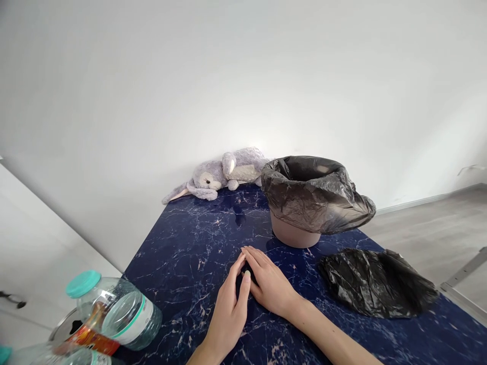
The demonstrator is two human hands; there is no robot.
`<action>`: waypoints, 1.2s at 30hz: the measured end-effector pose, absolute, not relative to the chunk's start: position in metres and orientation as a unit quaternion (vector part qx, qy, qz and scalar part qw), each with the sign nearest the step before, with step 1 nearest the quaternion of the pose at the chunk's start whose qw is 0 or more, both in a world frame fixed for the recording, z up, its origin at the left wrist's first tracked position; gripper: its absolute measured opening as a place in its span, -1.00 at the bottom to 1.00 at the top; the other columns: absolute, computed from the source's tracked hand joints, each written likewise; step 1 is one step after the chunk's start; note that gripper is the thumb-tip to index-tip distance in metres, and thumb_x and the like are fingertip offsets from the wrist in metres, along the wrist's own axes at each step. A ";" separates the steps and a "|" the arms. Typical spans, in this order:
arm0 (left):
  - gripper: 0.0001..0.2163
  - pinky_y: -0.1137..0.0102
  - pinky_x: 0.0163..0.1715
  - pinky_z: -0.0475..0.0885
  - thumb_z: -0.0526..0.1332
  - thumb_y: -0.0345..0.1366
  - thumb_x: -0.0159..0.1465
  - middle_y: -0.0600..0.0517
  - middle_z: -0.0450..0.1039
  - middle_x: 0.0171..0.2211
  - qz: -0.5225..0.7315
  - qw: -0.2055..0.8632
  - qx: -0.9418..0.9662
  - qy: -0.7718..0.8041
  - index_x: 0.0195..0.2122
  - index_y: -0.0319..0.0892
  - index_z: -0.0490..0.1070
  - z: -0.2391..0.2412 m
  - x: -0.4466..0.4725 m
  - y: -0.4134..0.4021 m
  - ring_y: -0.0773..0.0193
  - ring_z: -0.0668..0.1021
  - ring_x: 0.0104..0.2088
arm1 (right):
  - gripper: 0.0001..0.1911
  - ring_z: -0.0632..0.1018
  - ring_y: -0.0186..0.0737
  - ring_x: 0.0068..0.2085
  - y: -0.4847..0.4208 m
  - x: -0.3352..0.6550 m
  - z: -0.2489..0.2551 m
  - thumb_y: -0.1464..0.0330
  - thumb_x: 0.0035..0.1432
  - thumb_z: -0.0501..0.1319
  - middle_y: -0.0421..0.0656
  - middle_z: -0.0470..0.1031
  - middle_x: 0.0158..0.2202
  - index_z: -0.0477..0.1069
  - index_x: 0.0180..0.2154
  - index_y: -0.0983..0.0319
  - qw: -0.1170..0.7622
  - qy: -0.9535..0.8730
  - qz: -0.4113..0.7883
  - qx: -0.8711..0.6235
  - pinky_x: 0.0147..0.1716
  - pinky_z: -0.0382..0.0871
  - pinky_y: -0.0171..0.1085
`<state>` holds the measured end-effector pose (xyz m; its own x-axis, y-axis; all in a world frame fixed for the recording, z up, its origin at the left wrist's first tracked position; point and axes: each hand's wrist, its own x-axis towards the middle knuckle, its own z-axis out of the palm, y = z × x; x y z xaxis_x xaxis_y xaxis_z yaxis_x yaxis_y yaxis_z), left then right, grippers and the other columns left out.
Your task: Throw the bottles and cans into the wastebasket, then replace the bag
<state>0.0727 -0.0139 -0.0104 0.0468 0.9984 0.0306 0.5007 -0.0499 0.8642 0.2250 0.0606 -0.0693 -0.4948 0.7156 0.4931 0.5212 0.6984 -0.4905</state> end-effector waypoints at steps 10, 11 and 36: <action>-0.37 -0.06 0.54 0.18 -0.09 0.20 0.56 0.05 0.06 0.60 0.344 0.354 0.632 0.598 0.56 0.10 0.09 -0.010 0.072 -0.014 -0.03 0.17 0.57 | -0.27 0.32 0.08 0.50 0.060 0.225 -0.070 0.35 0.46 0.13 0.04 0.30 0.49 0.01 0.56 0.09 0.354 -0.851 0.136 -0.364 0.45 0.32 0.20; -0.37 -0.06 0.54 0.18 -0.08 0.19 0.56 0.05 0.07 0.59 0.348 0.352 0.632 0.597 0.56 0.10 0.10 -0.010 0.072 -0.014 -0.03 0.18 0.57 | -0.27 0.32 0.08 0.50 0.060 0.225 -0.070 0.35 0.47 0.13 0.04 0.30 0.49 0.01 0.56 0.09 0.354 -0.851 0.136 -0.363 0.45 0.32 0.20; -0.32 -0.07 0.51 0.18 -0.06 0.31 0.49 -0.12 0.12 0.56 0.430 0.434 0.521 0.596 0.50 0.06 0.12 -0.011 0.070 -0.012 -0.09 0.27 0.51 | -0.47 0.49 0.07 0.38 0.064 0.223 0.002 0.39 0.49 0.09 0.04 0.46 0.38 0.27 0.42 0.14 0.409 -0.837 0.040 -0.361 0.33 0.49 0.16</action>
<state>0.0700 -0.0119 -0.0108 -0.0803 0.9944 -0.0687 0.2475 0.0867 0.9650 0.2230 0.0644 0.0024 -0.4048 0.6366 0.6564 0.5717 0.7364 -0.3616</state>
